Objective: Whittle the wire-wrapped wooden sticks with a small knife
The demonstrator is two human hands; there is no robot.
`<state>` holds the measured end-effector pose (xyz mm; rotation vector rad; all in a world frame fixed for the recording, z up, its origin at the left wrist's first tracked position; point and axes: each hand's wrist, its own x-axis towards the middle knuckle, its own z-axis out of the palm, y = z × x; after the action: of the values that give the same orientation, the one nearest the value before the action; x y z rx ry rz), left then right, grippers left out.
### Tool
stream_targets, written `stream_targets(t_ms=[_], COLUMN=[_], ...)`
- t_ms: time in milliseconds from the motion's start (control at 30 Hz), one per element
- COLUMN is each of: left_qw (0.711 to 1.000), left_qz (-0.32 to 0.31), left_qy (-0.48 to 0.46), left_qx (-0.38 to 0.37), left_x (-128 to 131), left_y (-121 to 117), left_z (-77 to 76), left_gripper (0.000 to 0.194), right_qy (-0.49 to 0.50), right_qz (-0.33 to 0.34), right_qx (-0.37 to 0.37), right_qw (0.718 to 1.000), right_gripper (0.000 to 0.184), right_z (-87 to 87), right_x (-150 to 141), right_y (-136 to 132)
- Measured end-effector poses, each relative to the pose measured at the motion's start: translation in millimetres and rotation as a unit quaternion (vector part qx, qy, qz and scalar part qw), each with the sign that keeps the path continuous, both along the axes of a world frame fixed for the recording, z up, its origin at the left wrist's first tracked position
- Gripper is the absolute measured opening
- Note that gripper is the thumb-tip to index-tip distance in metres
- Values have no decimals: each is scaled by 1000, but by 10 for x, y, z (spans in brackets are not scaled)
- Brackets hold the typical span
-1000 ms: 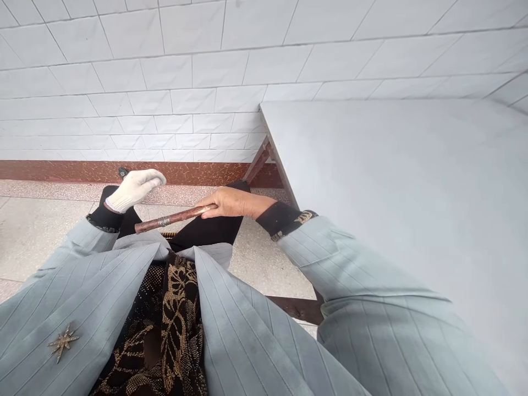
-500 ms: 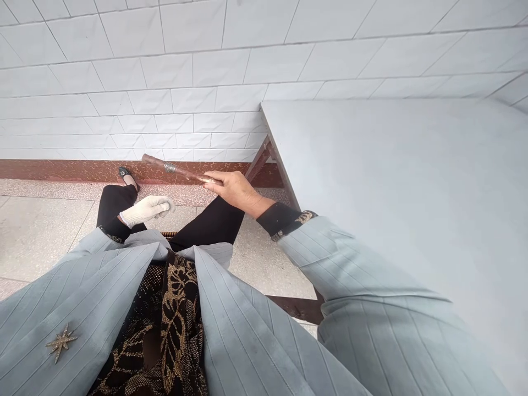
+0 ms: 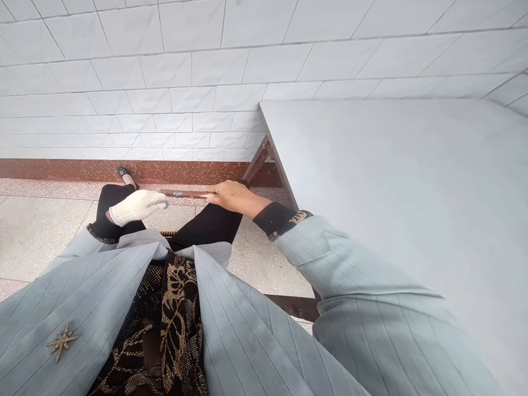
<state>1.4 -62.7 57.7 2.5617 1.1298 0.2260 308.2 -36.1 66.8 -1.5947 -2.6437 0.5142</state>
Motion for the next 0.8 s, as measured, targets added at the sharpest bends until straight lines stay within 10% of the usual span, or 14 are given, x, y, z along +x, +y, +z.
stream_targets(t_ms=[433,667,800], left_qw=[977,899,933], left_qz=[13,63,64], left_qy=[-186,-357,-254], left_qx=[-105,-244,-245], left_x=[1,0,-69], left_y=[148,106,34], left_z=[177,-314,-441], left_gripper=[25,30,29], right_qy=[155,400,492], right_qz=[179,-13,-105], right_qx=[-222,-104,-111], right_qw=[946,910,857], right_gripper=[41,52,56], right_z=[162,117,113], right_x=[18,-39,-26], right_y=[-68,-78,-24])
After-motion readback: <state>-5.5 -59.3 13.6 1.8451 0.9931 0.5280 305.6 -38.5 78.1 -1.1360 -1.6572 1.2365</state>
